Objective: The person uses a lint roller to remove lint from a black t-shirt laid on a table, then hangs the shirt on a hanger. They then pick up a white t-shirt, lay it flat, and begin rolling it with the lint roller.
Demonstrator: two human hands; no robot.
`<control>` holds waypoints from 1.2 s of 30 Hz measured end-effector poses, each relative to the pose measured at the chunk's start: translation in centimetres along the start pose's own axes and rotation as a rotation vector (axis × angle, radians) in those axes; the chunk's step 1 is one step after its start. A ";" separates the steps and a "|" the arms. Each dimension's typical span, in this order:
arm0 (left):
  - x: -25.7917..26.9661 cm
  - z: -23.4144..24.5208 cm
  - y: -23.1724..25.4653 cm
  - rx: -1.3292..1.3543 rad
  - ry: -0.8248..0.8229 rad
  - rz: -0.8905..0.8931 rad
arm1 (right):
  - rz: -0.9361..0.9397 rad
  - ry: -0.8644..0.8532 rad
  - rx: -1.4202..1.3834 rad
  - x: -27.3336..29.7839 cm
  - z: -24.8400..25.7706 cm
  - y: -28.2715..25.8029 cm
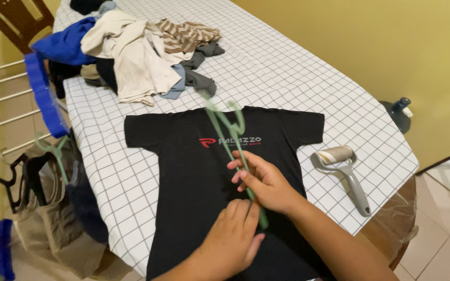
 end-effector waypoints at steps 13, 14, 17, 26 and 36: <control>-6.1 4.7 -12.2 -0.260 0.145 0.068 | -0.120 0.065 0.456 -3.8 8.9 3.8; -6.7 4.1 -13.6 -0.276 0.133 0.085 | -0.101 0.099 0.490 -3.8 9.3 3.6; -8.1 2.2 -16.5 -0.381 0.158 0.008 | -0.030 0.174 0.668 -3.7 10.6 2.9; -6.3 -1.5 -25.2 -0.385 0.026 0.301 | 0.022 0.379 1.298 -4.3 12.1 3.5; -4.1 -0.2 -28.0 -0.283 0.162 0.243 | 0.428 0.298 1.403 -5.5 12.3 8.3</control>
Point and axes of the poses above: each hand's wrist, its own x-axis away from the middle knuckle, its own z-axis out of the back of the hand, y = z × x, the point moved 7 cm from there along -x, towards the middle knuckle, and after that the axes turned 13 degrees about y, right-handed, at the moved point
